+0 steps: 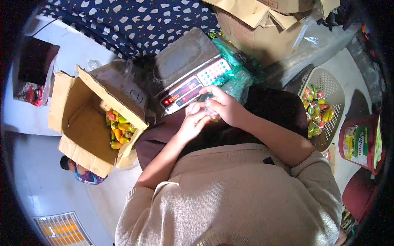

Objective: The person packs chili peppers into plastic bags, weighs them on a digital scale, and ties the bags shut with tape.

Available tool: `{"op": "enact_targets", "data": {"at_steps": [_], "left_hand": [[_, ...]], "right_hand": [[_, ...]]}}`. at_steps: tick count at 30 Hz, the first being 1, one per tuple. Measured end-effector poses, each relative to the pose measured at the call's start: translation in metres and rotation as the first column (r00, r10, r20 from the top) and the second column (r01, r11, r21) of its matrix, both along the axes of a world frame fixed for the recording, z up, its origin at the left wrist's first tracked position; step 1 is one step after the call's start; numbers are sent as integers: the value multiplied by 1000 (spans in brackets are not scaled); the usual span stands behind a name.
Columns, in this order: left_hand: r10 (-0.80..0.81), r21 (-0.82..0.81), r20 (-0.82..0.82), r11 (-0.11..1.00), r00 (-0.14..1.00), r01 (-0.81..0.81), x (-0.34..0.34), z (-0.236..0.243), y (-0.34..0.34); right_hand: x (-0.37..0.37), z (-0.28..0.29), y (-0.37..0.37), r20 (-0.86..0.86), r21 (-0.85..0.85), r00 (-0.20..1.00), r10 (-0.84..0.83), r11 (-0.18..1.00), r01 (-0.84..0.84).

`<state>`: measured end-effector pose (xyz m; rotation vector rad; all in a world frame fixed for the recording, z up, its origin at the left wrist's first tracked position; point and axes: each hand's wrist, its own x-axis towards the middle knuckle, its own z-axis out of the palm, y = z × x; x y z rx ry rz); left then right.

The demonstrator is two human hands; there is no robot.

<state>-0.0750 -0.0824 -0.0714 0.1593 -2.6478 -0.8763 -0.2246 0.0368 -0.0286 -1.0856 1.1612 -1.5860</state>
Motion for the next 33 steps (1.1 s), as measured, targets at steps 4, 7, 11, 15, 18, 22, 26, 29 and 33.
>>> {"op": "enact_targets", "data": {"at_steps": [4,7,11,15,18,22,26,29,33], "left_hand": [[111,0,-41,994,993,-111,1,5,-19],[105,-339,-114,930,988,-138,0,19,-31],[129,-429,-124,887,984,-171,-5,14,-38],[193,-328,6,927,981,-181,-8,-1,-41],[223,-224,50,952,973,-207,-13,-9,-30],[225,-93,39,971,974,-221,-21,-21,-23],[271,-137,-30,952,962,-273,-20,-27,-29],[255,-273,-71,925,964,-265,-16,-23,-35],[223,-327,-45,918,974,-226,-15,-14,-33]], "right_hand": [[13,3,7,166,-23,982,90,996,-88],[29,22,16,103,42,988,118,992,-123],[24,19,15,-24,75,996,87,994,-85],[-12,-31,-7,204,94,977,61,992,-81],[-22,-37,-10,300,163,953,-31,986,-19],[-25,-48,-10,335,90,941,-42,996,13],[-9,-27,-9,357,174,934,-27,984,-39],[4,-22,0,250,210,968,7,976,-61],[-1,-17,7,211,163,977,18,985,-53]]}}
